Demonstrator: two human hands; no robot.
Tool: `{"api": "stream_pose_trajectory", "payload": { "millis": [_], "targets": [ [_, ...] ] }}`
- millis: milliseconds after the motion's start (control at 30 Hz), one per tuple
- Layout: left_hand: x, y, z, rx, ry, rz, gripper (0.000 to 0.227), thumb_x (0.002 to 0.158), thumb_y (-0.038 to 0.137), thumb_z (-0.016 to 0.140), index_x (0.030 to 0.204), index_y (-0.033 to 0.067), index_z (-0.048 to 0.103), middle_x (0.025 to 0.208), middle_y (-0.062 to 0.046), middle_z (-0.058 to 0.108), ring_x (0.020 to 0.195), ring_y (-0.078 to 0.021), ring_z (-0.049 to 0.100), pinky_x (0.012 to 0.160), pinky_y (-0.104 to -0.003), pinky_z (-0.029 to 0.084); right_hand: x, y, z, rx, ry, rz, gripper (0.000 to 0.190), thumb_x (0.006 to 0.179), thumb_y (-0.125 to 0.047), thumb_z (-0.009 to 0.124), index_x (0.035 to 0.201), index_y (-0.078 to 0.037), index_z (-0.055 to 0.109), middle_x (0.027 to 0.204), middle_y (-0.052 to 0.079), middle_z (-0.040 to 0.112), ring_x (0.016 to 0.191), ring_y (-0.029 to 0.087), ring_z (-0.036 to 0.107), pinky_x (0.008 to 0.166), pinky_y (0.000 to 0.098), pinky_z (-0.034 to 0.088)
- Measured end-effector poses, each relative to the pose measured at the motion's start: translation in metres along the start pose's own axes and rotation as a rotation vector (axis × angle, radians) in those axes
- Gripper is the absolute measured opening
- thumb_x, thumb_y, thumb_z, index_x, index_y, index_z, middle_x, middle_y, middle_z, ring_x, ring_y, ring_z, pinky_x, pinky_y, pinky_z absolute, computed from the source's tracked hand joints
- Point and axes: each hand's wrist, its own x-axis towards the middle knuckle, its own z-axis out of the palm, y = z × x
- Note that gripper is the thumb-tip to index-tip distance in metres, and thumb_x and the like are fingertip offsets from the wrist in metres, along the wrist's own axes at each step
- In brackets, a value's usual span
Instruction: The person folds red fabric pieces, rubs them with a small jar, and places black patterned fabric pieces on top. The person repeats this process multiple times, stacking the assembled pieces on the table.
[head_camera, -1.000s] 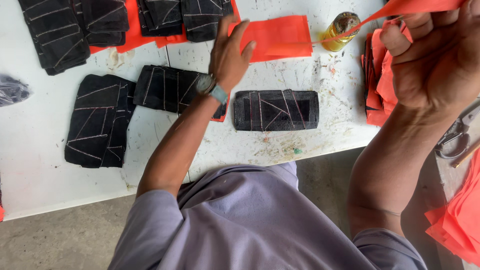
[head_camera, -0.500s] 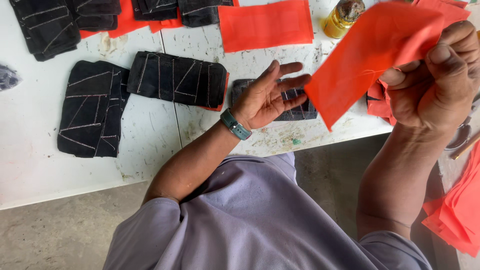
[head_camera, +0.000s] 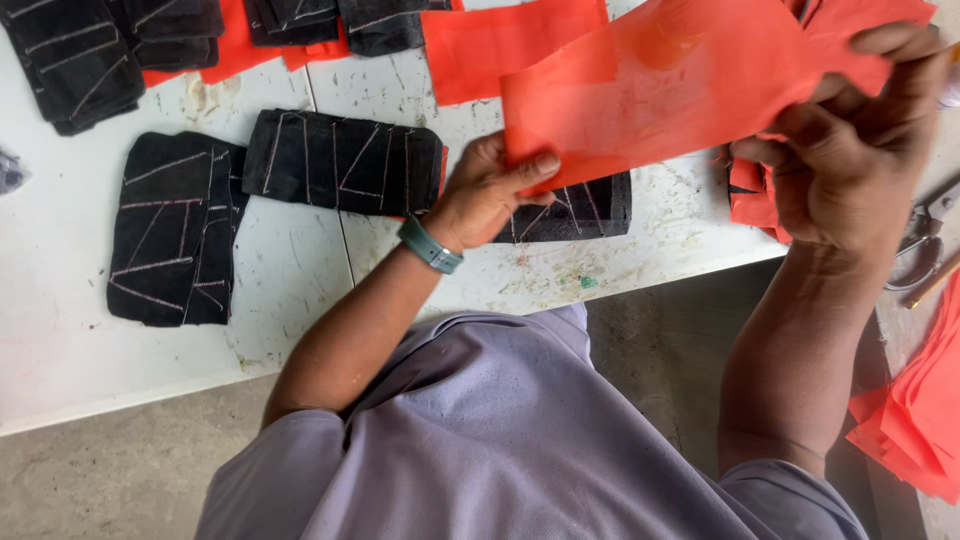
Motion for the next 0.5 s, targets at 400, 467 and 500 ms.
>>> {"api": "stream_pose_trajectory", "payload": {
  "millis": [400,467,500],
  "targets": [
    [-0.057,0.046,-0.022,1.002,0.422,-0.266,0.033,0.079,0.015,0.084,0.100,-0.0032,0.066,0.084,-0.009,0.077,0.066,-0.0141,0.076,0.057,-0.029,0.063,-0.037,0.120,-0.023,-0.608,0.092,0.518,0.049,0.090,0.001,0.078,0.129,0.004,0.050,0.091,0.017,0.074,0.076,0.017,0.073,0.063,0.0274,0.061],
    [-0.058,0.042,-0.026,1.130,0.426,-0.272,0.037,0.080,0.014,0.088,0.098,-0.0067,0.063,0.078,-0.016,0.073,0.064,-0.0155,0.075,0.056,-0.031,0.061,-0.044,0.124,-0.022,-0.685,0.084,0.503,0.049,0.089,0.000,0.081,0.127,0.007,0.050,0.090,0.018,0.073,0.077,0.016,0.072,0.064,0.0272,0.061],
    [-0.057,0.040,-0.028,1.194,0.426,-0.275,0.040,0.080,0.014,0.089,0.098,-0.0084,0.061,0.075,-0.019,0.071,0.063,-0.0161,0.075,0.056,-0.032,0.059,-0.047,0.123,-0.022,-0.702,0.086,0.492,0.049,0.090,-0.001,0.081,0.127,0.007,0.051,0.090,0.018,0.073,0.077,0.015,0.072,0.063,0.0270,0.060]
  ]
}}
